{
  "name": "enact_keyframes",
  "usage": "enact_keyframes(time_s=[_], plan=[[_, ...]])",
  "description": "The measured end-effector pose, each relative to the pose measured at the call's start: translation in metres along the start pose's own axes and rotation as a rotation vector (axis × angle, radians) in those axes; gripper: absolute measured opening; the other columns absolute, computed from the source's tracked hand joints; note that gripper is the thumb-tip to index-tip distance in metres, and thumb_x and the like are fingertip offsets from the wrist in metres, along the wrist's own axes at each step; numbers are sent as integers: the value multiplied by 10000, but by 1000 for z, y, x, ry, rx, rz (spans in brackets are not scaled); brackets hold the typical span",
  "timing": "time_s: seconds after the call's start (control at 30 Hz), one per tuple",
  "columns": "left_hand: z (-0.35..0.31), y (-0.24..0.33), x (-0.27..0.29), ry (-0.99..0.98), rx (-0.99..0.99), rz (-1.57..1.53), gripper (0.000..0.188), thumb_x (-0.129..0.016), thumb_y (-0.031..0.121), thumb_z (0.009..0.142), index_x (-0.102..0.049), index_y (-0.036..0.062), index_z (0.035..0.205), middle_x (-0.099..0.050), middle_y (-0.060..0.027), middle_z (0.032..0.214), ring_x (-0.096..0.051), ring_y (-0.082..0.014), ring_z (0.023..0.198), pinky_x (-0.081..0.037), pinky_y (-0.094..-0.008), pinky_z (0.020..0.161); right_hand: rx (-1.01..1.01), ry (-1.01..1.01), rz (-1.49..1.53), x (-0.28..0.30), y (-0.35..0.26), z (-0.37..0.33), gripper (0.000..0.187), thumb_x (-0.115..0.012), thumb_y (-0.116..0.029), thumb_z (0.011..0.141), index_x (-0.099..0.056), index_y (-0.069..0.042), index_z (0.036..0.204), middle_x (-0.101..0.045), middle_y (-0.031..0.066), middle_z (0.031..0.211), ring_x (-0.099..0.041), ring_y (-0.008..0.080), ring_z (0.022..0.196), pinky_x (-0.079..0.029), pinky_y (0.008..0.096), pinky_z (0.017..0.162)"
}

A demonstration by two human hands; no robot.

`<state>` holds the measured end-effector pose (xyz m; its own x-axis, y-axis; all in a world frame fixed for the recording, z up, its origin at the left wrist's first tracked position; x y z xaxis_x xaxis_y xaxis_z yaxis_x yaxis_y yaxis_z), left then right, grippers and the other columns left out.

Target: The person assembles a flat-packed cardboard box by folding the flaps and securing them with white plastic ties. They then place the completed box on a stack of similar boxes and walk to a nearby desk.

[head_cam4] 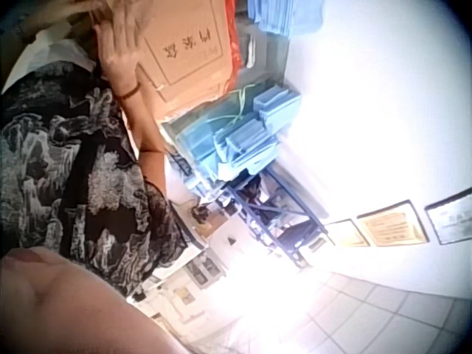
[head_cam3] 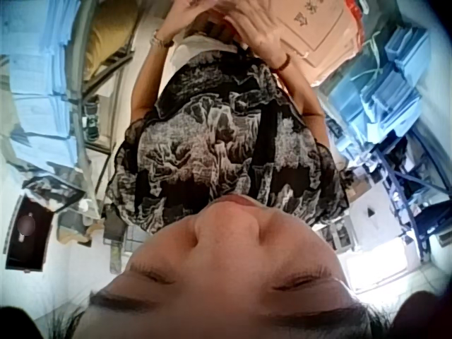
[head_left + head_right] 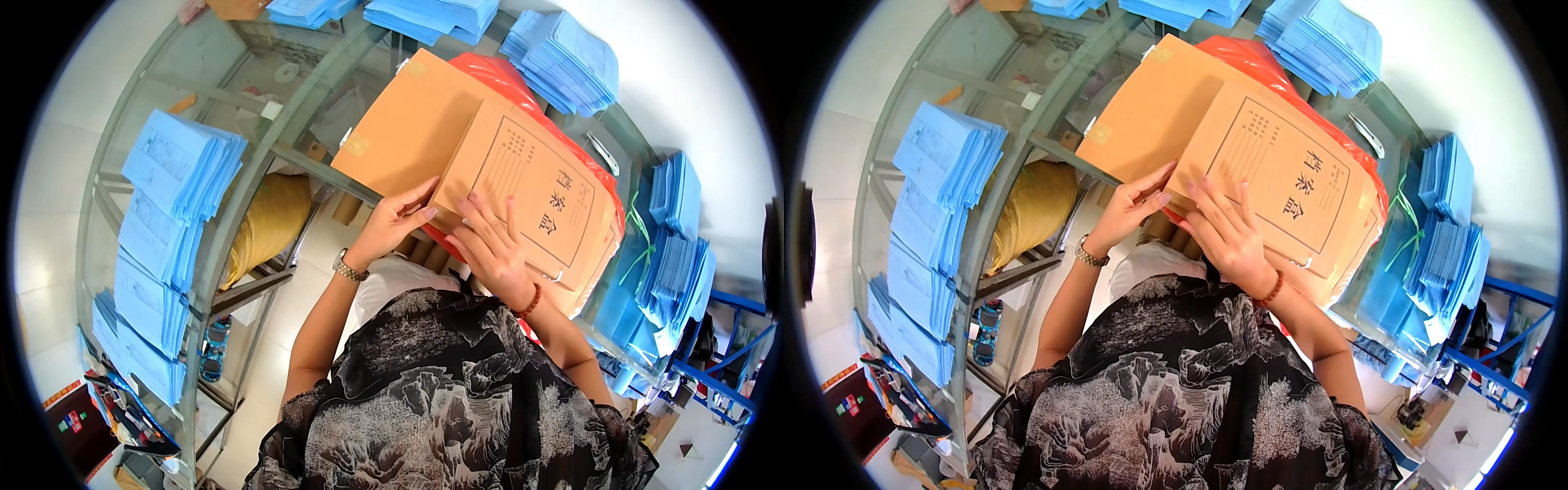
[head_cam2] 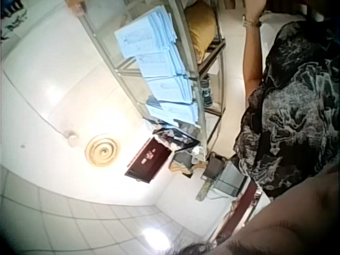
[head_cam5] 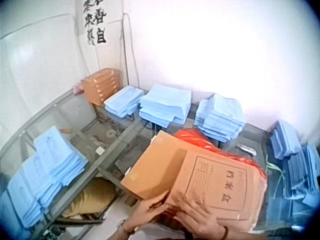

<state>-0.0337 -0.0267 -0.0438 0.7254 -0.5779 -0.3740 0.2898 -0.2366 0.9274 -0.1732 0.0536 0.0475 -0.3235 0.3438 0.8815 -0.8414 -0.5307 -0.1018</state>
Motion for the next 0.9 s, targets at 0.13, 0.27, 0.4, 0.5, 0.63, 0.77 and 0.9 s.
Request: enact_keyframes(time_s=[0.13,0.27,0.4,0.5,0.63,0.77,0.9], plan=[[0,-4,7,-6,32,73,516,-588,47,996,-426,-23,1482,-469,-95,1522,-478,-157,1357,-404,-294,1097,-122,-119,-168,-18,-8,4,365,-636,-178,887,-652,-2,1206,-420,163,1542,-366,336,1456,-167,716,1134],[2,-4,9,-10,9,121,508,-596,49,992,-444,-17,1472,-516,-91,1475,-509,-130,1297,-427,-282,1064,-262,-239,-268,-31,-26,3,409,-597,-177,894,-622,8,1257,-336,188,1589,-294,351,1492,-163,733,1119],[4,1,10,-3,-26,166,482,-610,53,985,-488,-7,1447,-616,-66,1368,-576,-78,1162,-485,-254,977,-331,-262,-259,-32,-24,14,349,-613,-165,914,-630,13,1213,-368,211,1565,-319,358,1479,-180,725,1119],[4,-4,12,18,15,158,452,-619,47,979,-525,-4,1418,-642,-65,1330,-595,-80,1135,-501,-248,956,-308,-9,-65,-25,-15,10,278,-655,-153,913,-644,3,1143,-448,205,1512,-392,359,1440,-207,707,1124],[1,-9,17,40,5,132,399,-650,40,959,-593,-7,1351,-663,-70,1300,-619,-93,1119,-512,-248,956,-265,76,2,-26,-11,6,232,-708,-133,884,-658,-18,1078,-535,190,1438,-479,347,1379,-244,688,1127],[3,-14,19,33,49,49,369,-676,44,941,-629,-11,1304,-681,-84,1273,-640,-111,1103,-517,-256,962,-274,121,62,-25,-7,6,214,-735,-131,863,-664,-28,1037,-575,179,1396,-517,342,1347,-272,667,1129],[3,2,19,44,-51,259,311,-690,41,923,-674,-21,1227,-710,-113,1217,-673,-125,1059,-530,-266,933,-267,156,94,-22,-5,7,223,-777,-110,829,-687,-33,1018,-624,178,1333,-555,333,1311,-284,602,1155]])
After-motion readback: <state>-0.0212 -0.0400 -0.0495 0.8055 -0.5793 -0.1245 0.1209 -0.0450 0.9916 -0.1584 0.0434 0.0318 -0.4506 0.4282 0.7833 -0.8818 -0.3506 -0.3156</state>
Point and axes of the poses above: each hand's wrist, its own z-axis towards the middle knuckle, its own x-axis out of the back of the hand, y = z × x, the point moved 6 cm from there along z, towards the middle knuckle
